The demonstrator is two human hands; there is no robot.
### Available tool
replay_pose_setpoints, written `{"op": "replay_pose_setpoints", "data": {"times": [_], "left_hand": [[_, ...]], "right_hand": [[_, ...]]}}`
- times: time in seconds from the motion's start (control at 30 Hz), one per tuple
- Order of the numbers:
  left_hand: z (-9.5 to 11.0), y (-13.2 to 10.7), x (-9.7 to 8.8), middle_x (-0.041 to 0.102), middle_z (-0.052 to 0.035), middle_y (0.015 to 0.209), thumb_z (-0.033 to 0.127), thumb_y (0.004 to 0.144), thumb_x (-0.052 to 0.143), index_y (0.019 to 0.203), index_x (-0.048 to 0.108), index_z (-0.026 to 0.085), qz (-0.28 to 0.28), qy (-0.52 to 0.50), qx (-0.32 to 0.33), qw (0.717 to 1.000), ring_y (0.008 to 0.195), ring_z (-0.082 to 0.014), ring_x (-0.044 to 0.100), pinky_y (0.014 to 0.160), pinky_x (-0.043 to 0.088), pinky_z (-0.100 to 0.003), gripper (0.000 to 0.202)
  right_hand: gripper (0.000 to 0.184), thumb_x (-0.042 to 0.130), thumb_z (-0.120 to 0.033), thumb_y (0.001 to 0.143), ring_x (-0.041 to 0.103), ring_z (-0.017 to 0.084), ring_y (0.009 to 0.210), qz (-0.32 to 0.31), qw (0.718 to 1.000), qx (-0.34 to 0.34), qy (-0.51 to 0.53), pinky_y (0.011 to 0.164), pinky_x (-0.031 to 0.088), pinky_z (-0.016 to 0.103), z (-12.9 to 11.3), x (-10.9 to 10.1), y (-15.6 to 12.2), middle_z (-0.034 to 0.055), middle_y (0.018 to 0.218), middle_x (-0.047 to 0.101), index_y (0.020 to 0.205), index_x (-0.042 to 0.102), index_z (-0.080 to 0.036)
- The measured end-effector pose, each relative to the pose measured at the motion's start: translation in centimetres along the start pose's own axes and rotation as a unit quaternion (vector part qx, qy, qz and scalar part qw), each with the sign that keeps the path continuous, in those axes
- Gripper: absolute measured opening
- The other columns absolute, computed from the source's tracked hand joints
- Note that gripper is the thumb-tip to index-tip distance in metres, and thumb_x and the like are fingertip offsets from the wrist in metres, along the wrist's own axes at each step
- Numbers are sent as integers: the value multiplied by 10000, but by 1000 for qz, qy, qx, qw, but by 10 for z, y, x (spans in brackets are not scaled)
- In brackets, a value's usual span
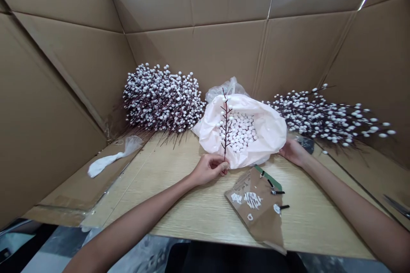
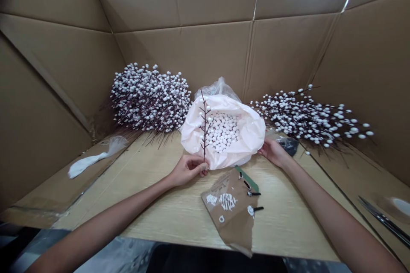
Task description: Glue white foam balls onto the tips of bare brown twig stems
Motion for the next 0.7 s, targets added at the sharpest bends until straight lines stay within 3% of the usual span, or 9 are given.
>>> {"op": "replay_pose_setpoints", "data": {"times": [0.33, 0.7], "left_hand": [[-1, 0, -1, 639, -48, 654, 478, 776, 664, 749, 668, 94, -4, -5, 3, 1000, 578, -113, 592, 596, 498, -232, 385], [1, -2, -2, 625, -41, 629, 493, 774, 666, 719, 651, 95, -4, -3, 2, 1000, 561, -106, 580, 578, 481, -216, 403]], "right_hand": [[184, 780, -229, 556, 500, 115, 460, -19, 998, -32, -40, 440, 446, 227, -3, 11, -5, -18, 531, 613, 663, 631, -216], [130, 736, -228, 662, 614, 151, 549, -18, 998, -56, -28, 503, 528, 252, -2, 8, 1, 1, 640, 687, 777, 677, -232]]}}
Point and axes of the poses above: each hand's wrist, its own y-axis towards the middle knuckle, its own x-axis out of the palm, z = x × y, the point moved 10 cm from there along y, towards the middle knuckle
